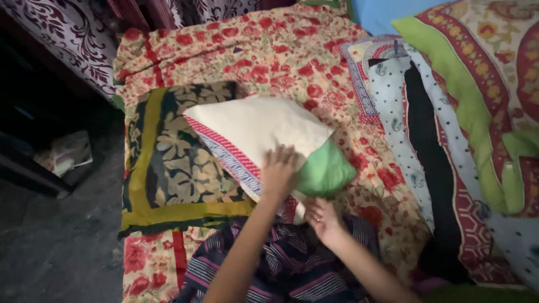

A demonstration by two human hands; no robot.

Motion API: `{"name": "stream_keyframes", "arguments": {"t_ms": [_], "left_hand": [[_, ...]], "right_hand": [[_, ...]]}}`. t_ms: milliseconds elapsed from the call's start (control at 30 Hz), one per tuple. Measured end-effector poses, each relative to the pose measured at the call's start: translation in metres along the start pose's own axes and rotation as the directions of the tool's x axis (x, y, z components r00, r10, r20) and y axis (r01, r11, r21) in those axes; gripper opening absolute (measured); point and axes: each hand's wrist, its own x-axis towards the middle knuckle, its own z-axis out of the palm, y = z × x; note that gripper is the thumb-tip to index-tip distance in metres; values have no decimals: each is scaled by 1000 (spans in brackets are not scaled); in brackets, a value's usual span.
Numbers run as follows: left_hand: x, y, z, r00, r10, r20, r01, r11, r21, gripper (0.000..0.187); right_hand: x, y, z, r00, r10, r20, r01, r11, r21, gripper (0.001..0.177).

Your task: The person inserts a green pillow insert into a white pillowcase, then places a black polka-dotted pillowcase over it. The person adjusts and smooths the fabric while seated on a bed.

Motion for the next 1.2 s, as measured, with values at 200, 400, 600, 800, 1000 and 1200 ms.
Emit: {"name": "stream_keyframes", "arguments": {"t_ms": [200, 400, 600, 800, 1000, 1200], "left_hand": [[-33, 3, -16, 997, 4, -75, 16, 964, 266, 53], [-35, -8, -28, 985, -155, -80, 143, 980, -142, 24], [-81, -56, -82, 803, -518, -293, 402, 835, -376, 20], [-88, -48, -96, 835, -510, -208, 486, 860, -158, 19], [-30, 4, -90, 987, -83, -136, 85, 996, 11, 61], [33, 39, -102, 972, 47, -231, -80, 987, -136, 79]], "right_hand": [[26, -17, -13, 910, -409, -71, 365, 870, -331, 32], [-2, -67, 13, 401, -835, 376, 599, -71, -797, 50], [-25, -106, 34, 520, -706, 482, 451, -252, -856, 95], [-11, -92, 38, 765, -530, 366, 517, 164, -840, 100], [-48, -108, 70, 514, -767, 385, 689, 101, -718, 53], [-123, -134, 109, 215, -889, 403, 664, -170, -729, 32]]}}
